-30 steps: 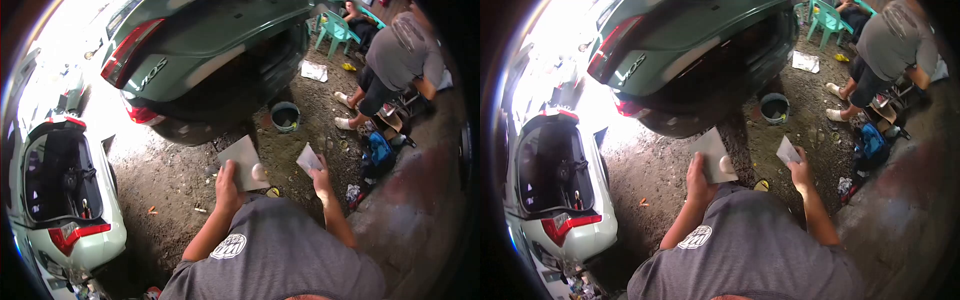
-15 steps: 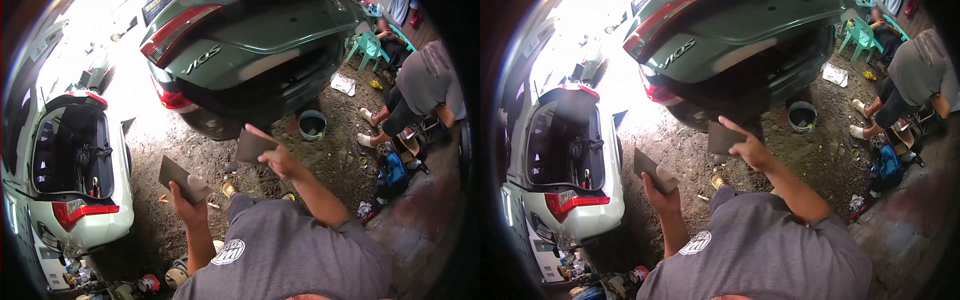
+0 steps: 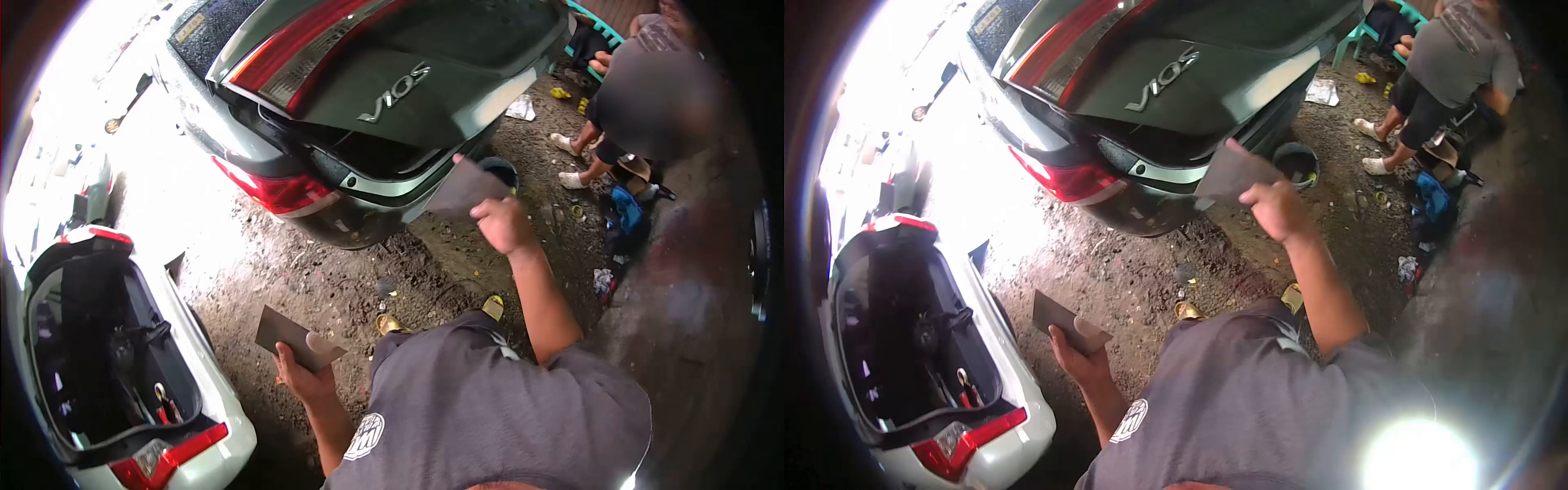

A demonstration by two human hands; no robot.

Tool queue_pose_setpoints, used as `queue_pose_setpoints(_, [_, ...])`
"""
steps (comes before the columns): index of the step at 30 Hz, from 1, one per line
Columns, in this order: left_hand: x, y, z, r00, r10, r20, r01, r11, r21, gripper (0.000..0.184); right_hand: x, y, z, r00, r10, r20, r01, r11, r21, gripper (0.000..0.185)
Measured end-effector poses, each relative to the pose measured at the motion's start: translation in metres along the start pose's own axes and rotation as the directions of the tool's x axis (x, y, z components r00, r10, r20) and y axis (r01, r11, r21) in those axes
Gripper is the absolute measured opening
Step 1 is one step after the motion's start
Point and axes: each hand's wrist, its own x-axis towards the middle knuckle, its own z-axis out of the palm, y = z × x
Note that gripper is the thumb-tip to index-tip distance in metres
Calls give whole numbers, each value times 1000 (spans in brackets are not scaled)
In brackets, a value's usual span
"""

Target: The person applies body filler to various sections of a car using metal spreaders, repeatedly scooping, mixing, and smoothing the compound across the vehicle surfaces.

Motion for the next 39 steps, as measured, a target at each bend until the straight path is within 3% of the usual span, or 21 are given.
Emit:
queue_pose_setpoints(2, [25,14,-14,998,-53,18,53,998,29,40,9,7,14,993,-27,-118,51,978,202,72])
queue_pose_setpoints(4, [53,24,-34,991,-120,61,117,992,48,41,18,-7,39,991,-66,-112,97,950,297,67])
queue_pose_setpoints(5, [62,28,-39,988,-130,85,127,991,38,41,24,3,32,997,-65,-43,76,942,328,80])
queue_pose_setpoints(10, [93,36,-42,975,-194,108,190,981,49,24,9,-10,90,986,-164,-29,165,933,319,72])
queue_pose_setpoints(11, [97,35,-44,972,-210,103,207,977,44,24,1,-7,92,968,-217,129,160,923,350,61])
queue_pose_setpoints(13, [106,36,-44,963,-247,104,244,969,39,24,-18,3,65,930,-136,341,122,991,64,57])
queue_pose_setpoints(15, [115,36,-40,950,-284,134,280,959,46,24,-49,25,40,953,123,277,-50,965,-258,59])
queue_pose_setpoints(16, [118,36,-40,940,-305,155,300,952,57,25,-68,49,25,955,232,185,-183,951,-250,61])
queue_pose_setpoints(17, [121,34,-38,930,-323,177,316,946,67,25,-90,81,10,942,327,78,-314,939,-142,62])
queue_pose_setpoints(19, [125,29,-31,914,-339,221,321,940,117,25,-150,160,-23,874,468,-134,-413,858,305,64])
queue_pose_setpoints(21, [134,21,-25,886,-396,242,360,915,181,27,-220,245,-56,738,605,-299,-281,679,678,67])
queue_pose_setpoints(22, [140,14,-24,865,-443,236,398,892,215,29,-262,301,-85,588,735,-338,-211,543,812,68])
queue_pose_setpoints(24, [146,2,-8,790,-564,242,501,820,276,28,-286,314,-57,421,750,-510,-247,636,731,69])
queue_pose_setpoints(26, [163,-31,-8,716,-674,183,586,722,368,27,-299,292,-30,600,654,-461,-113,640,760,70])
queue_pose_setpoints(28, [169,-59,10,665,-733,144,635,656,408,26,-268,221,-16,843,356,-404,94,642,761,73])
queue_pose_setpoints(29, [166,-70,21,640,-755,142,658,634,405,26,-254,189,-13,853,265,-449,148,702,697,74])
queue_pose_setpoints(32, [160,-85,41,624,-771,126,682,616,395,26,-197,104,-17,894,192,-404,54,851,522,71])
queue_pose_setpoints(33, [154,-85,51,622,-759,191,659,640,396,25,-167,79,-8,911,113,-396,42,932,361,68])
queue_pose_setpoints(35, [150,-80,60,585,-764,270,678,644,355,25,-110,59,-6,993,90,-81,-105,973,-207,63])
queue_pose_setpoints(37, [147,-71,62,619,-720,314,648,694,314,24,-47,42,38,985,-122,119,170,747,-643,50])
queue_pose_setpoints(39, [148,-56,58,668,-671,322,617,741,263,24,-7,29,77,994,-28,104,67,916,-395,36])
